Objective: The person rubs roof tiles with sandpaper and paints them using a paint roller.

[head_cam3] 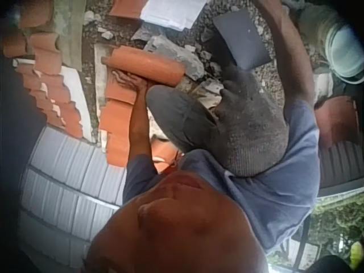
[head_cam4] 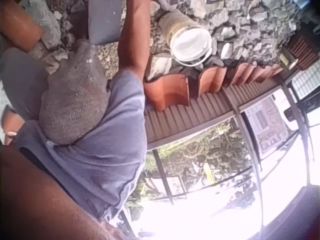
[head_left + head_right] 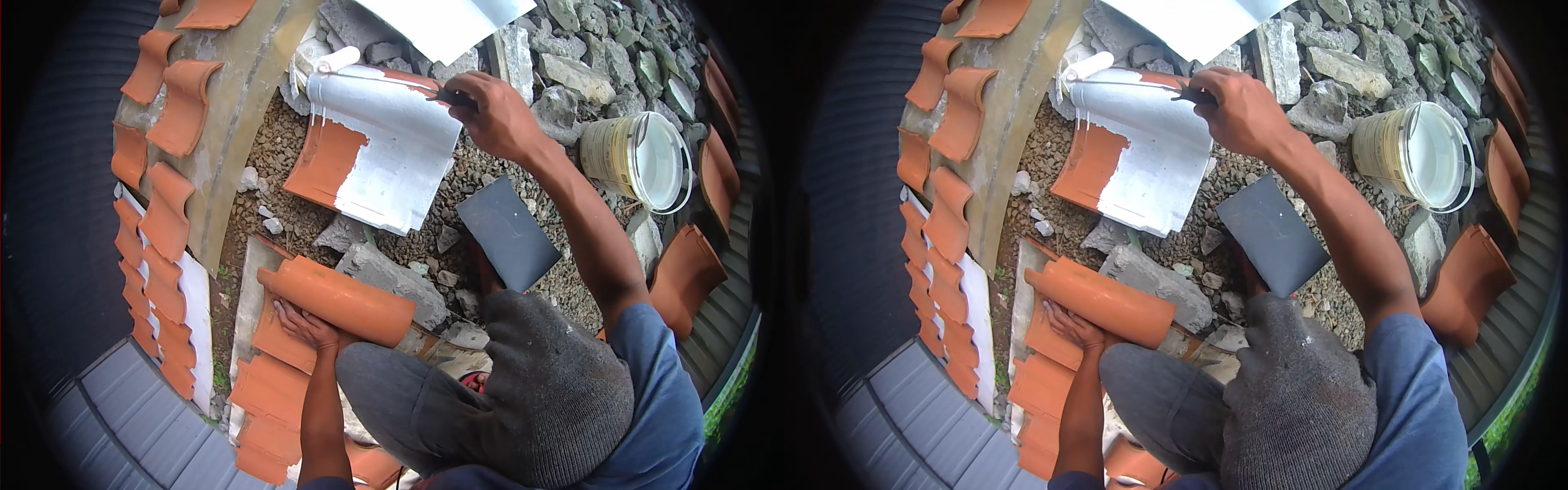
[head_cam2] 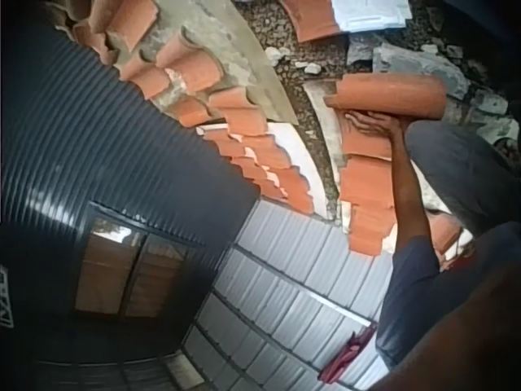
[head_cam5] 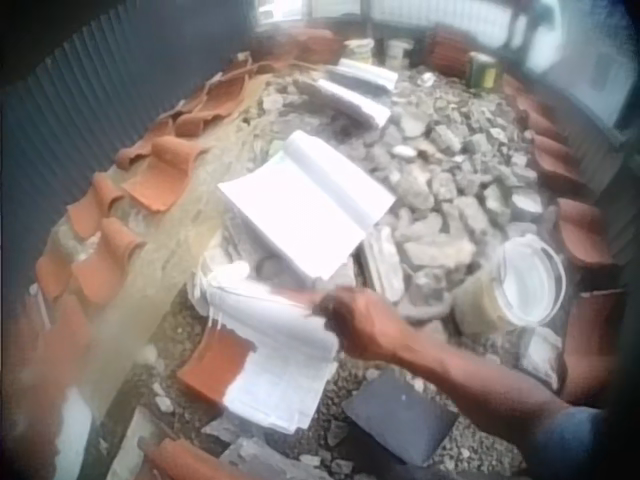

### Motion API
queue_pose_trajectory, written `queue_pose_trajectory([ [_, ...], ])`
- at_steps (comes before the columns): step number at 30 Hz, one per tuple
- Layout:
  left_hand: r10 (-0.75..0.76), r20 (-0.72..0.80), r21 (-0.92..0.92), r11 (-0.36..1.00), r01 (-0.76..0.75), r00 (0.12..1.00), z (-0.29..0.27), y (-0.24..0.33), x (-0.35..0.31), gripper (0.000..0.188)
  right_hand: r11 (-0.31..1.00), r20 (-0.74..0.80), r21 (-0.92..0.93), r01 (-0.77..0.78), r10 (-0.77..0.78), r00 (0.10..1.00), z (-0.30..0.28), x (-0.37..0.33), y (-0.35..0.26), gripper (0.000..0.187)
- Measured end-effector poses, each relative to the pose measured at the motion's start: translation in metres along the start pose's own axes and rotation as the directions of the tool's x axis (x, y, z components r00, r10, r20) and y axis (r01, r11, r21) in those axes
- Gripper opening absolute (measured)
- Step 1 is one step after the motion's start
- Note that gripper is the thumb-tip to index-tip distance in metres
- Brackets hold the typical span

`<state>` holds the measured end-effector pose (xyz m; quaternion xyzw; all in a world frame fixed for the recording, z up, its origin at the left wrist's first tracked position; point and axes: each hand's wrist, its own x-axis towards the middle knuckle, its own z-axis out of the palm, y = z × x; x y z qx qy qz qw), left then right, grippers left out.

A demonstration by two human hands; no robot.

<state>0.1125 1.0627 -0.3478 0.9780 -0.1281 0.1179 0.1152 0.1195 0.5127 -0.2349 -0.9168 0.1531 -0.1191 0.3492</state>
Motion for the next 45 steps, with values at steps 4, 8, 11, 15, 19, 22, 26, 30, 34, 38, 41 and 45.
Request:
queue_pose_trajectory([
  [4,0.000,0.018,0.045,0.999,-0.001,1.000,-0.002,-0.003,-0.002,0.068,0.995,-0.046,-0.103,-0.004,-0.001,0.999,0.042,0.017,-0.017,0.028],
  [8,0.040,-0.003,0.028,0.999,-0.039,0.999,-0.001,-0.002,-0.003,0.067,0.995,-0.043,-0.104,0.000,-0.004,0.999,0.069,0.041,-0.020,0.020],
  [11,0.028,0.015,0.026,0.999,-0.029,0.999,0.001,0.005,-0.003,0.068,0.997,-0.079,-0.011,-0.075,0.074,0.994,0.084,0.062,-0.016,0.020],
  [15,0.001,0.013,0.030,1.000,-0.001,1.000,0.001,-0.003,-0.005,0.068,0.996,-0.012,0.036,-0.078,0.078,0.997,0.078,0.053,-0.024,0.020],
  [19,0.008,0.024,0.046,0.999,-0.009,1.000,-0.004,-0.001,-0.003,0.065,0.965,0.033,0.093,-0.244,0.241,0.970,0.046,0.017,-0.022,0.015],
  [22,0.036,-0.003,0.035,0.999,-0.036,0.999,-0.003,-0.005,0.000,0.065,0.964,0.048,0.067,-0.256,0.253,0.966,0.045,0.035,-0.014,0.020],
  [26,0.025,0.027,0.003,1.000,-0.025,0.999,0.005,0.008,0.000,0.065,0.965,0.043,0.076,-0.251,0.248,0.968,0.073,0.073,-0.004,0.024],
  [30,0.009,0.023,0.042,0.999,-0.010,1.000,-0.001,-0.005,-0.005,0.066,0.976,-0.031,0.080,-0.200,0.203,0.979,0.088,0.073,-0.013,0.023],
  [34,-0.012,0.019,0.064,0.998,0.011,1.000,-0.003,0.000,-0.005,0.066,0.949,0.071,0.139,-0.282,0.274,0.959,0.047,0.047,-0.026,0.029],
  [38,0.005,0.042,0.111,0.994,-0.010,0.999,0.000,0.009,-0.002,0.065,0.941,0.107,0.097,-0.324,0.314,0.944,0.052,0.047,-0.011,0.023],
  [41,-0.002,0.033,0.074,0.997,0.000,0.999,-0.002,0.004,-0.001,0.065,0.944,0.088,0.112,-0.310,0.301,0.949,0.055,0.028,-0.013,0.018],
  [45,-0.014,0.032,0.070,0.998,0.011,0.999,-0.006,0.003,0.000,0.065,0.938,0.072,0.138,-0.318,0.311,0.948,0.039,-0.022,-0.009,0.025],
])
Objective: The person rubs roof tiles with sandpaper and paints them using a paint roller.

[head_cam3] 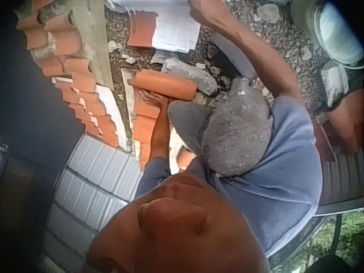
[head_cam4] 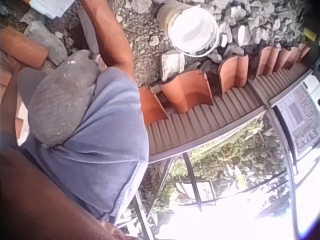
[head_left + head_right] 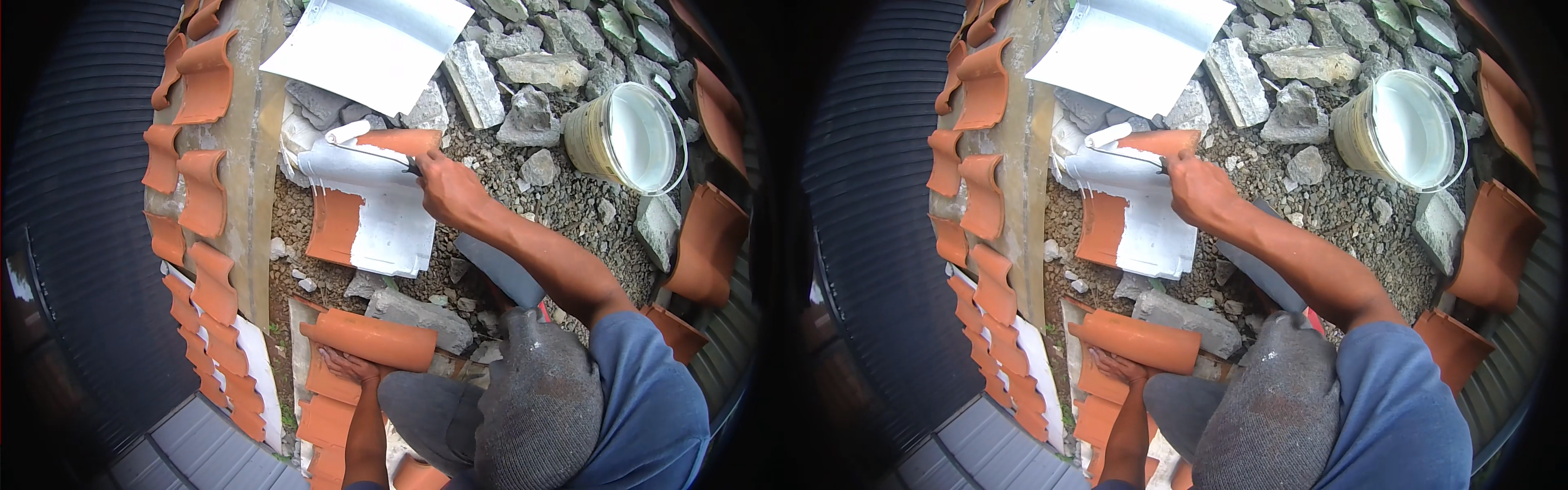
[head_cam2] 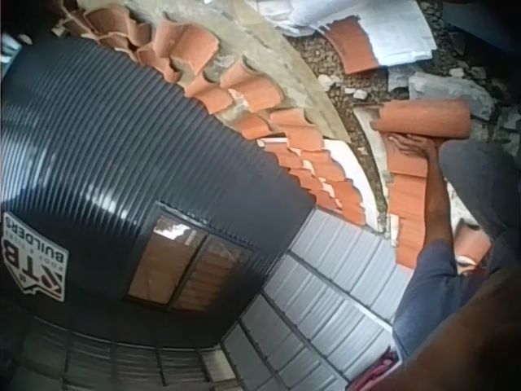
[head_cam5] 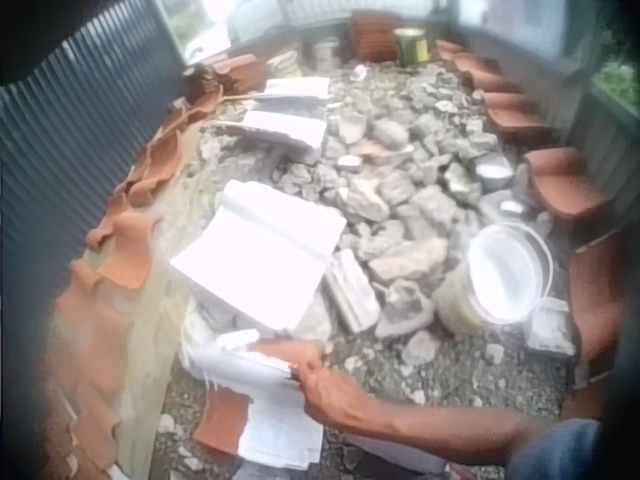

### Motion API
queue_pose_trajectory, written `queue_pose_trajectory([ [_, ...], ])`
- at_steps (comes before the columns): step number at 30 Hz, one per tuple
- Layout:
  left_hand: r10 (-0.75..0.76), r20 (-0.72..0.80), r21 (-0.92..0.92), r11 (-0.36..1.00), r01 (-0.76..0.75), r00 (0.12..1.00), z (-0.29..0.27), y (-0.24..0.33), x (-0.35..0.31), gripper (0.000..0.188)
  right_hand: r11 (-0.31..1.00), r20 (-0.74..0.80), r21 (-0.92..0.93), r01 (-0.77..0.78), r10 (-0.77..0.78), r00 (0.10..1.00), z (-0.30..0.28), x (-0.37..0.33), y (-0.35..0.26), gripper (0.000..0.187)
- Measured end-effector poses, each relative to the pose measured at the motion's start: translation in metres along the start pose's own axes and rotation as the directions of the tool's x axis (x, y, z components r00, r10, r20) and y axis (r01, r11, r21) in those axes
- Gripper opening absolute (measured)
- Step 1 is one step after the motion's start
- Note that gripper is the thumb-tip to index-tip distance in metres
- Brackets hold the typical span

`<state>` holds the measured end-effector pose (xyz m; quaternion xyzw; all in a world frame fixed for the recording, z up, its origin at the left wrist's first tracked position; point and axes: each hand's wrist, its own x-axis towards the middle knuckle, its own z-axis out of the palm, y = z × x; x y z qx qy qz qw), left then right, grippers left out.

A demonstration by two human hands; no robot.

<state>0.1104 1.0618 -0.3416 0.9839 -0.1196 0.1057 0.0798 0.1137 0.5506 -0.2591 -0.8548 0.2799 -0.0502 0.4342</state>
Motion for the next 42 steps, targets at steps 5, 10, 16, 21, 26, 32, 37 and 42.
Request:
queue_pose_trajectory([
  [5,0.033,0.048,-0.031,0.999,-0.032,0.998,0.001,0.003,-0.001,0.068,1.000,-0.013,0.016,-0.010,0.010,1.000,-0.010,0.011,0.008,0.021],
  [10,0.003,0.016,0.008,1.000,-0.004,1.000,0.009,0.004,-0.004,0.064,0.993,-0.005,-0.030,0.118,-0.118,0.993,0.015,0.048,0.000,0.019],
  [16,0.022,0.021,0.074,0.997,-0.023,1.000,0.005,-0.010,-0.004,0.064,0.995,0.012,0.033,0.092,-0.092,0.996,0.002,0.023,0.007,0.019],
  [21,0.014,0.015,0.031,0.999,-0.014,1.000,0.004,-0.003,-0.002,0.064,1.000,-0.056,-0.002,-0.023,0.023,0.998,-0.025,-0.031,0.025,0.016],
  [26,0.015,0.016,-0.004,1.000,-0.015,1.000,0.003,0.006,0.000,0.065,1.000,-0.051,-0.026,0.015,-0.016,0.999,-0.026,-0.019,0.027,0.023],
  [32,0.015,0.019,0.026,1.000,-0.016,1.000,0.002,0.008,-0.001,0.067,0.998,-0.026,-0.039,0.043,-0.044,0.999,-0.017,-0.022,0.025,0.025],
  [37,-0.002,0.060,0.083,0.997,-0.003,0.998,0.000,0.008,0.000,0.065,0.998,-0.009,-0.036,-0.053,0.053,0.999,-0.057,-0.078,0.045,0.021],
  [42,-0.028,0.051,0.091,0.996,0.023,0.998,-0.001,0.009,-0.001,0.064,0.996,-0.038,-0.009,-0.091,0.090,0.995,-0.068,-0.083,0.047,0.017],
])
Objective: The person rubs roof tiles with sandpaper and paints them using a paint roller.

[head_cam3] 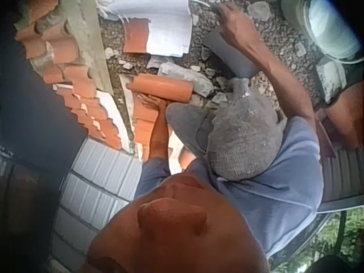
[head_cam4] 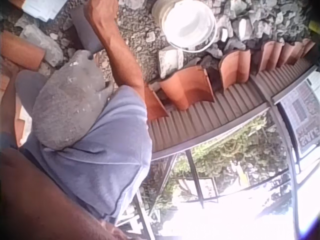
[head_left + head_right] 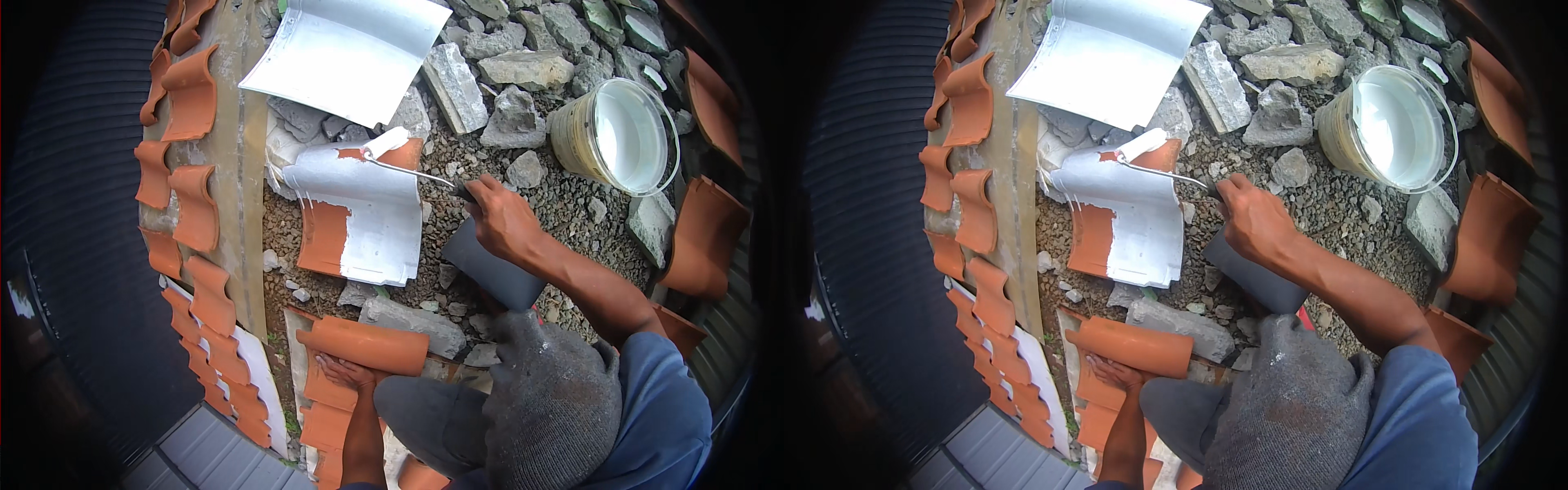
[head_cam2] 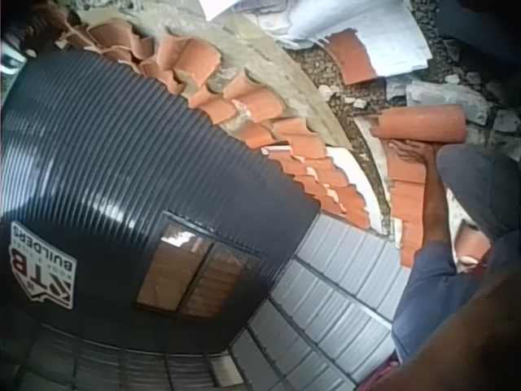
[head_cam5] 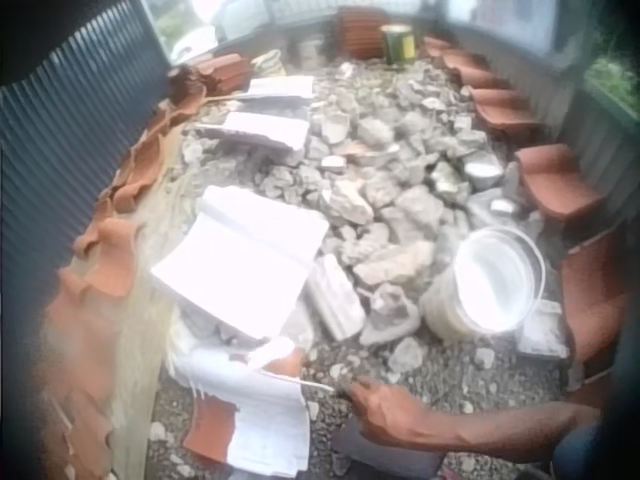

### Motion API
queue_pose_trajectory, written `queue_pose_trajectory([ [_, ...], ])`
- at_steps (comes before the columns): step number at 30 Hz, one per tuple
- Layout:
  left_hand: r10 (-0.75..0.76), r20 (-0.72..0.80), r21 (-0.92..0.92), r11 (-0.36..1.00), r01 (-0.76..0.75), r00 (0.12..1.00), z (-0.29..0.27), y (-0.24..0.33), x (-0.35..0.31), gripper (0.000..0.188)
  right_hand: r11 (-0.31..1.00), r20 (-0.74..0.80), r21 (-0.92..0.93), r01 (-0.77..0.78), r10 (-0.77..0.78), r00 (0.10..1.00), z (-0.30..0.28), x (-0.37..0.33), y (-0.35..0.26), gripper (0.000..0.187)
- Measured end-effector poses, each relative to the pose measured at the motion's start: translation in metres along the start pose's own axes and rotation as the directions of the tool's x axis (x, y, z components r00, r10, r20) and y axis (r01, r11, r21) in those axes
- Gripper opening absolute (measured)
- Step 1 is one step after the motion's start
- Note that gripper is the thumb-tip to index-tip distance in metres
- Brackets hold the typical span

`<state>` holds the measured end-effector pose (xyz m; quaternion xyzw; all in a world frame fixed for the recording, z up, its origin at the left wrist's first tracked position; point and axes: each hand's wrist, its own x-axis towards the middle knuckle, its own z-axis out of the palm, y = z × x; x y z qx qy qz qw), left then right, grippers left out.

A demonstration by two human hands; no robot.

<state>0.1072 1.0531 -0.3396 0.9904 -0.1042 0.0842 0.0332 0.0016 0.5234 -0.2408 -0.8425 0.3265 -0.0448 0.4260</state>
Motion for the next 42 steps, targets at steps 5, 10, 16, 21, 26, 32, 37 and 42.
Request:
queue_pose_trajectory([
  [5,0.029,-0.005,0.005,1.000,-0.029,1.000,0.004,0.001,0.003,0.063,1.000,0.001,0.000,0.000,0.000,1.000,0.005,0.000,0.002,0.017],
  [10,-0.004,0.010,0.008,1.000,0.004,1.000,-0.001,-0.001,0.000,0.062,0.999,-0.022,-0.026,-0.044,0.044,0.999,-0.017,-0.029,0.013,0.022],
  [16,0.002,0.023,0.051,0.999,-0.003,1.000,-0.002,-0.002,0.003,0.063,0.941,-0.110,0.280,-0.188,0.226,0.968,-0.034,-0.026,0.008,0.022],
  [21,-0.018,0.014,0.041,0.999,0.018,1.000,-0.001,0.001,0.003,0.064,0.055,0.394,0.905,-0.421,0.260,0.881,0.000,-0.032,-0.016,0.026],
  [26,-0.026,0.027,0.046,0.999,0.024,0.999,-0.004,0.007,0.002,0.065,-0.377,0.629,0.758,-0.533,0.208,0.749,0.051,-0.028,-0.049,0.022],
  [32,0.048,-0.019,0.121,0.992,-0.046,0.999,-0.005,0.005,0.005,0.060,-0.401,0.605,0.777,-0.486,0.257,0.754,0.069,0.022,-0.068,0.018],
  [37,-0.011,0.031,0.098,0.995,0.008,0.999,-0.003,0.000,0.004,0.066,-0.443,0.615,0.752,-0.488,0.206,0.761,0.067,0.021,-0.082,0.013],
  [42,0.009,0.024,0.090,0.996,-0.011,1.000,-0.005,0.005,0.005,0.065,-0.509,0.624,0.705,-0.494,0.114,0.773,0.072,0.042,-0.094,0.023],
])
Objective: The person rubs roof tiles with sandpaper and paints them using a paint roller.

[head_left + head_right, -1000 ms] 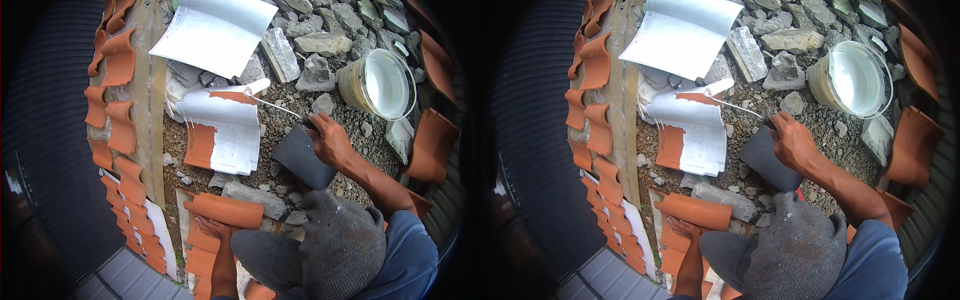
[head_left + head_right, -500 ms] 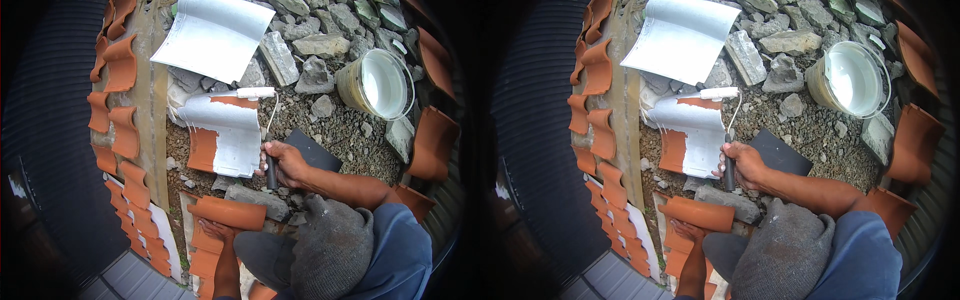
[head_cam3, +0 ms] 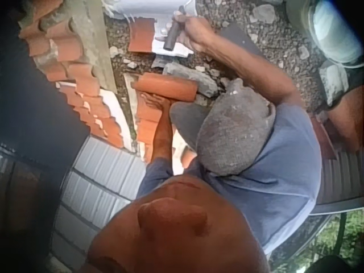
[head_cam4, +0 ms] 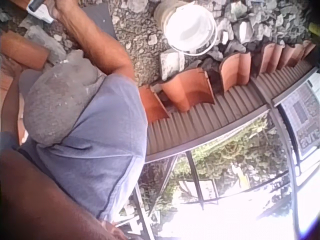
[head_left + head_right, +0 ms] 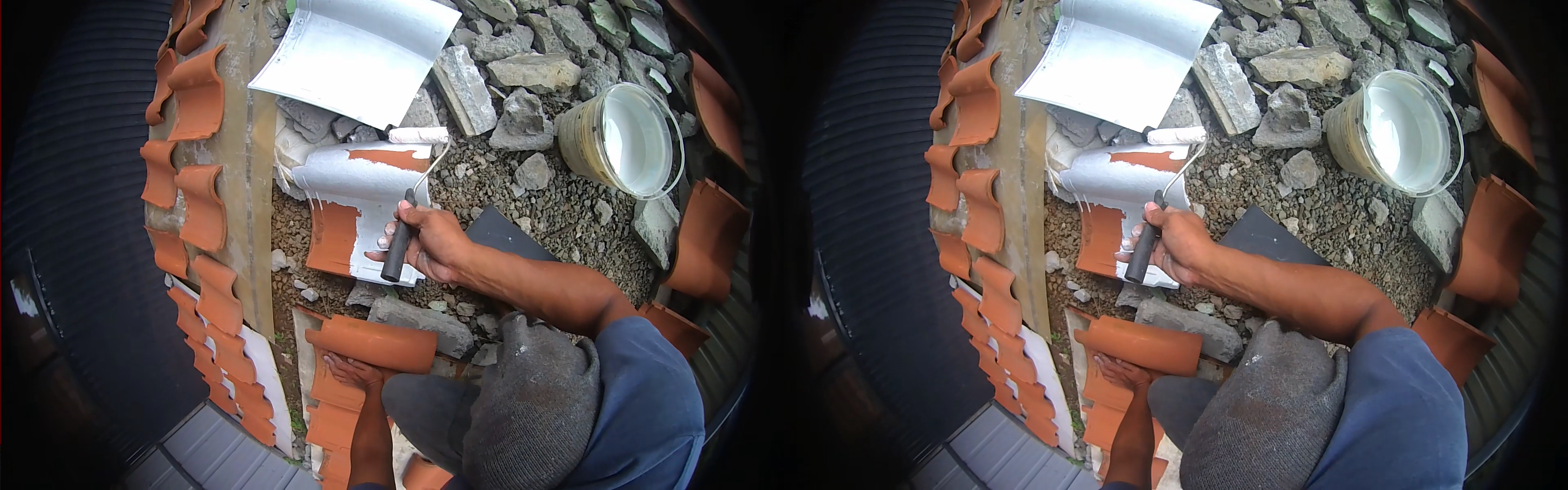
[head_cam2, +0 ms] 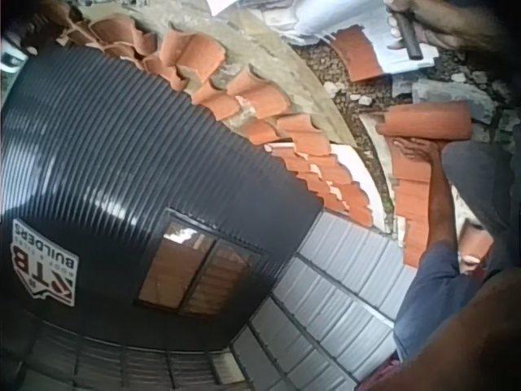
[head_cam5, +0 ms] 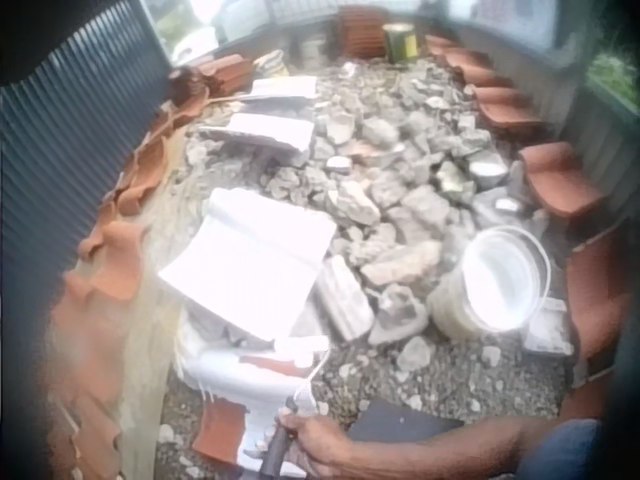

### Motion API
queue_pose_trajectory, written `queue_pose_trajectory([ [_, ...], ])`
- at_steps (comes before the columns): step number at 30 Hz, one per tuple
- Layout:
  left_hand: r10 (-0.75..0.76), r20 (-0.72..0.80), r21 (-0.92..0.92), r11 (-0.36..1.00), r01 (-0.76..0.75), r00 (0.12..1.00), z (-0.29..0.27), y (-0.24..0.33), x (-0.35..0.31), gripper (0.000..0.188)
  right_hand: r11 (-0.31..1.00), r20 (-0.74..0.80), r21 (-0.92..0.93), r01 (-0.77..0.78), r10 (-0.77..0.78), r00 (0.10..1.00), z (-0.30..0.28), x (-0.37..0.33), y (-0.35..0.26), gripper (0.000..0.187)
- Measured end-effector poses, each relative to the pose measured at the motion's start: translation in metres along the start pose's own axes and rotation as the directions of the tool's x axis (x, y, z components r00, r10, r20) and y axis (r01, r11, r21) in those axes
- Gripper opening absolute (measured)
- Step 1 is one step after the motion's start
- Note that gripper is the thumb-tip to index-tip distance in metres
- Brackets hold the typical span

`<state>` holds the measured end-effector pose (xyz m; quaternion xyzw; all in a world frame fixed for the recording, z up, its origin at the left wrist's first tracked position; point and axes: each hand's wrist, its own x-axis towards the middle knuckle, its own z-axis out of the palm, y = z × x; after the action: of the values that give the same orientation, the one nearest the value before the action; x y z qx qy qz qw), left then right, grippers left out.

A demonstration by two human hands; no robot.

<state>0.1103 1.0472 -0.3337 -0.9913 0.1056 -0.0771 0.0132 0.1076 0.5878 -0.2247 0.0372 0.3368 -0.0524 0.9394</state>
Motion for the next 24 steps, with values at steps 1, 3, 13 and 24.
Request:
queue_pose_trajectory([
  [1,0.018,0.001,-0.009,1.000,-0.018,1.000,-0.001,0.001,-0.001,0.065,1.000,-0.006,-0.016,-0.002,0.002,1.000,0.004,-0.001,0.000,0.023],
  [3,0.018,0.002,0.014,1.000,-0.018,1.000,-0.004,0.001,-0.001,0.064,1.000,0.023,-0.018,-0.017,0.017,1.000,0.004,0.006,0.007,0.022],
  [13,-0.057,0.006,-0.008,0.998,0.057,0.998,0.001,0.001,-0.003,0.065,1.000,0.032,0.010,-0.023,0.022,0.999,0.036,0.063,0.029,0.025],
  [24,-0.002,-0.002,-0.016,1.000,0.002,1.000,-0.005,0.000,-0.002,0.065,0.996,0.129,-0.022,-0.085,0.087,0.988,0.012,0.044,0.057,0.023],
])
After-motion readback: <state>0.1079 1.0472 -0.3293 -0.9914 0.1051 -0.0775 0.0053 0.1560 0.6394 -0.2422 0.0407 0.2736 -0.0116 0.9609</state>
